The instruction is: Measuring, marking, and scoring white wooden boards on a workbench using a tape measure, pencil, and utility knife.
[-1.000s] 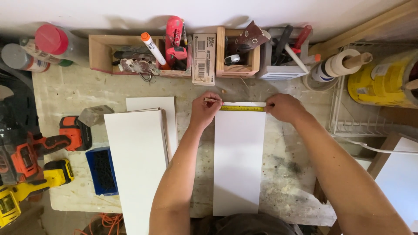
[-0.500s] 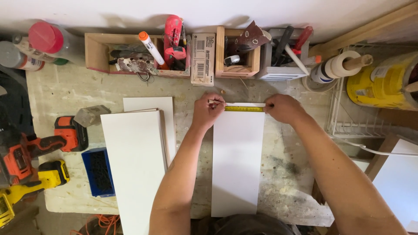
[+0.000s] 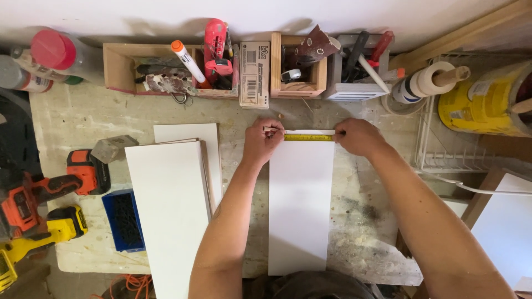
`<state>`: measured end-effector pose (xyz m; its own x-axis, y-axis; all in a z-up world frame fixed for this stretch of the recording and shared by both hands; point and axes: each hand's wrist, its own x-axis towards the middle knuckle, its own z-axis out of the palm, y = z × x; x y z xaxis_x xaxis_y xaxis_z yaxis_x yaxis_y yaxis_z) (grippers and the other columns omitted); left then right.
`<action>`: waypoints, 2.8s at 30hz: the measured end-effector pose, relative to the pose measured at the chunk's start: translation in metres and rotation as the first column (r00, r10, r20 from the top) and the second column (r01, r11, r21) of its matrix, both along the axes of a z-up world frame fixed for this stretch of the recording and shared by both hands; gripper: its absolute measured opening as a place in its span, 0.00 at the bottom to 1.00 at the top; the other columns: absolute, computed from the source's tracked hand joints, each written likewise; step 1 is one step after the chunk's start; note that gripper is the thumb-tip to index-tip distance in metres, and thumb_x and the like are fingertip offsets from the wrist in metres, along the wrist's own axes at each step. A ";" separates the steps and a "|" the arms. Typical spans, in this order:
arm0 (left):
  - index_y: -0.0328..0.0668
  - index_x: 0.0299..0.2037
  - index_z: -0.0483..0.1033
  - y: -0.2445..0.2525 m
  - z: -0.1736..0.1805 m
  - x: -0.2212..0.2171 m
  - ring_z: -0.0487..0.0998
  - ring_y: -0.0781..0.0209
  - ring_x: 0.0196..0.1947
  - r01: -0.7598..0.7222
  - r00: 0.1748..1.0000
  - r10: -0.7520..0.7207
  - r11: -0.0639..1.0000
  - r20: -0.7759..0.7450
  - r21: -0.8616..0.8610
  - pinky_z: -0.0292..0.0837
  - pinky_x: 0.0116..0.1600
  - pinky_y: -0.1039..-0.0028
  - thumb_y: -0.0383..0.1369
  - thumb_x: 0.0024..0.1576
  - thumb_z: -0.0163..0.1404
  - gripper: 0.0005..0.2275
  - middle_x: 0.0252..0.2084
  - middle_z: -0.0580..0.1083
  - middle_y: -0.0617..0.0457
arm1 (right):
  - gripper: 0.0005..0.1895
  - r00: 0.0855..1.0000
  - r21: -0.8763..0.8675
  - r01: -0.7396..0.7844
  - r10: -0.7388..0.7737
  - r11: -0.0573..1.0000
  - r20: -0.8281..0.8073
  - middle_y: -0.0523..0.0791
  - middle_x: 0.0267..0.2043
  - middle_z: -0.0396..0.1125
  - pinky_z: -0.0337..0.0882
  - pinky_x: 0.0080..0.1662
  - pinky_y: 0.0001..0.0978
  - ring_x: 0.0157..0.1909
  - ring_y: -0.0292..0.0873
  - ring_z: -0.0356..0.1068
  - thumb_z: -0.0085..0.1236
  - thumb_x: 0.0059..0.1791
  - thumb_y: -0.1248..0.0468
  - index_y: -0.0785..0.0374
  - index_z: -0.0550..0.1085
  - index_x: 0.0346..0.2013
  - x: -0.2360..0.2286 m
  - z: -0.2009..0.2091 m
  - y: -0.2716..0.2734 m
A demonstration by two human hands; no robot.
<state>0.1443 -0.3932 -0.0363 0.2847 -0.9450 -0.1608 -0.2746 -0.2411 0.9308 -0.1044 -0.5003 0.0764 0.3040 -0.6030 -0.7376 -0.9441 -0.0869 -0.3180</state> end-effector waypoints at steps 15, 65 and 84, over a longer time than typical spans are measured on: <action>0.53 0.36 0.86 -0.006 0.060 -0.029 0.81 0.58 0.31 -0.047 0.985 0.066 0.992 -0.161 0.118 0.80 0.40 0.70 0.35 0.51 0.59 0.05 0.34 0.82 0.49 | 0.15 0.997 -0.027 -0.008 0.010 1.000 0.070 0.53 0.38 0.78 0.75 0.51 0.52 0.46 0.61 0.77 0.50 0.52 0.58 0.58 0.85 0.37 -0.005 -0.004 0.000; 0.30 0.69 0.58 0.274 0.114 -0.083 0.72 0.42 0.61 0.005 0.958 -0.140 0.881 0.250 0.473 0.68 0.64 0.55 0.51 0.55 0.62 0.41 0.65 0.67 0.39 | 0.10 0.951 -0.078 0.077 -0.049 0.994 0.305 0.41 0.77 0.59 0.61 0.63 0.41 0.68 0.46 0.65 0.50 0.56 0.55 0.53 0.78 0.37 -0.018 -0.037 0.035; 0.42 0.82 0.31 0.273 0.111 -0.156 0.38 0.32 0.82 0.204 0.758 -0.539 0.731 0.367 0.651 0.39 0.74 0.26 0.40 0.39 0.76 0.67 0.82 0.39 0.31 | 0.09 0.970 -0.273 0.142 -0.079 0.951 0.228 0.45 0.46 0.75 0.74 0.51 0.51 0.52 0.56 0.75 0.59 0.53 0.50 0.45 0.83 0.34 -0.143 -0.081 0.091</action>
<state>-0.0118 -0.1201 0.0751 0.1228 -0.7767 -0.6178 -0.8336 -0.4185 0.3605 -0.2474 -0.4095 -0.0043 0.3535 -0.8171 -0.4554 -0.8663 -0.1023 -0.4889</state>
